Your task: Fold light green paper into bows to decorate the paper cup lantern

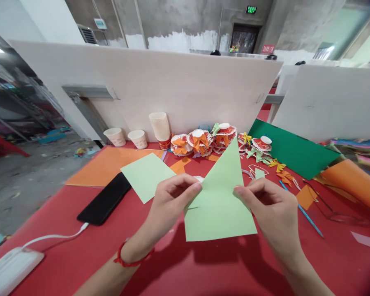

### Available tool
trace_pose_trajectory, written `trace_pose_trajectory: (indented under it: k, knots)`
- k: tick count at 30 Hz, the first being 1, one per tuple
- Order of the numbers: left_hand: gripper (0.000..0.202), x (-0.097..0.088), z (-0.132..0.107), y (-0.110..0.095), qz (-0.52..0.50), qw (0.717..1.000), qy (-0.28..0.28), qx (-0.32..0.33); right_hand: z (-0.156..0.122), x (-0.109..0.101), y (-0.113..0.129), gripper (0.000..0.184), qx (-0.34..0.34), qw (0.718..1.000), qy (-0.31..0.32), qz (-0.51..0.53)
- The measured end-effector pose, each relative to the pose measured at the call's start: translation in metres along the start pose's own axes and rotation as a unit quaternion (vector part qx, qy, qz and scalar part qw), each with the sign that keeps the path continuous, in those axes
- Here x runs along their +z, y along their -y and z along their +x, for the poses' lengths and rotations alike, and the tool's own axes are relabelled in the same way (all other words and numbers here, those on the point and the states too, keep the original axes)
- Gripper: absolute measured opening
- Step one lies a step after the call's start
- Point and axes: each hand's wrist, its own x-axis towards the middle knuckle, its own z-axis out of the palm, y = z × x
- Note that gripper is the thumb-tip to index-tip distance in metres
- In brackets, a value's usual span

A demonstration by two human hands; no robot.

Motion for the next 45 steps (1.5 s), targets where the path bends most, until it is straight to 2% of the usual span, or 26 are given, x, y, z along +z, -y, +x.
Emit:
trace_pose_trajectory:
  k: [3,5,8,11,14,16,18,22,24,27,29,32,36,42,44,45]
  knots:
    - [0.016,0.0,0.0,-0.003,0.057,0.995,-0.038,0.078,0.0,0.001,-0.001,0.026,-0.001,1.0,0.004,0.0]
    - [0.016,-0.002,0.0,-0.002,0.106,0.988,-0.046,0.101,-0.001,0.002,-0.001,0.025,-0.005,1.0,0.007,-0.006]
    - [0.017,-0.008,0.002,0.0,0.158,0.982,-0.013,0.101,-0.001,0.002,-0.001,0.026,-0.033,0.999,0.008,-0.025]
    - [0.005,-0.013,0.005,0.0,0.175,0.977,0.026,0.121,-0.001,0.0,0.0,0.025,-0.084,0.994,0.045,-0.059]
    - [0.015,-0.01,0.005,-0.003,0.107,0.983,-0.014,0.146,-0.003,0.001,0.002,0.025,-0.121,0.982,0.112,-0.087]
    - [0.006,-0.005,0.002,-0.005,0.052,0.984,-0.077,0.15,-0.005,0.004,0.003,0.027,-0.143,0.974,0.144,-0.096]
    - [0.008,0.0,-0.003,-0.007,-0.001,0.984,-0.107,0.144,-0.008,0.007,0.003,0.028,-0.168,0.968,0.157,-0.099]
    - [0.009,0.002,-0.011,-0.009,-0.127,0.983,-0.086,0.096,-0.014,0.011,0.002,0.029,-0.202,0.963,0.143,-0.11]
    - [0.009,0.003,-0.014,-0.008,-0.147,0.982,-0.089,0.079,-0.017,0.011,0.002,0.029,-0.217,0.959,0.137,-0.123]
    - [0.008,0.006,-0.016,-0.007,-0.102,0.985,-0.115,0.081,-0.022,0.012,0.001,0.028,-0.243,0.951,0.136,-0.132]
    - [0.007,0.009,-0.017,-0.007,-0.037,0.981,-0.154,0.115,-0.025,0.013,0.001,0.028,-0.256,0.947,0.142,-0.132]
    - [0.007,0.013,-0.019,-0.006,0.056,0.956,-0.218,0.189,-0.028,0.014,0.002,0.029,-0.264,0.943,0.155,-0.127]
    - [0.009,0.015,-0.021,-0.005,0.115,0.917,-0.274,0.266,-0.03,0.016,0.004,0.029,-0.268,0.942,0.166,-0.113]
    - [0.008,0.015,-0.019,-0.002,0.101,0.904,-0.309,0.276,-0.032,0.021,0.003,0.03,-0.266,0.944,0.164,-0.108]
    - [0.002,0.013,-0.017,-0.003,0.074,0.916,-0.294,0.263,-0.031,0.02,0.002,0.027,-0.256,0.948,0.152,-0.109]
    - [0.005,0.011,-0.015,-0.004,0.055,0.929,-0.268,0.249,-0.029,0.018,0.002,0.025,-0.252,0.95,0.145,-0.11]
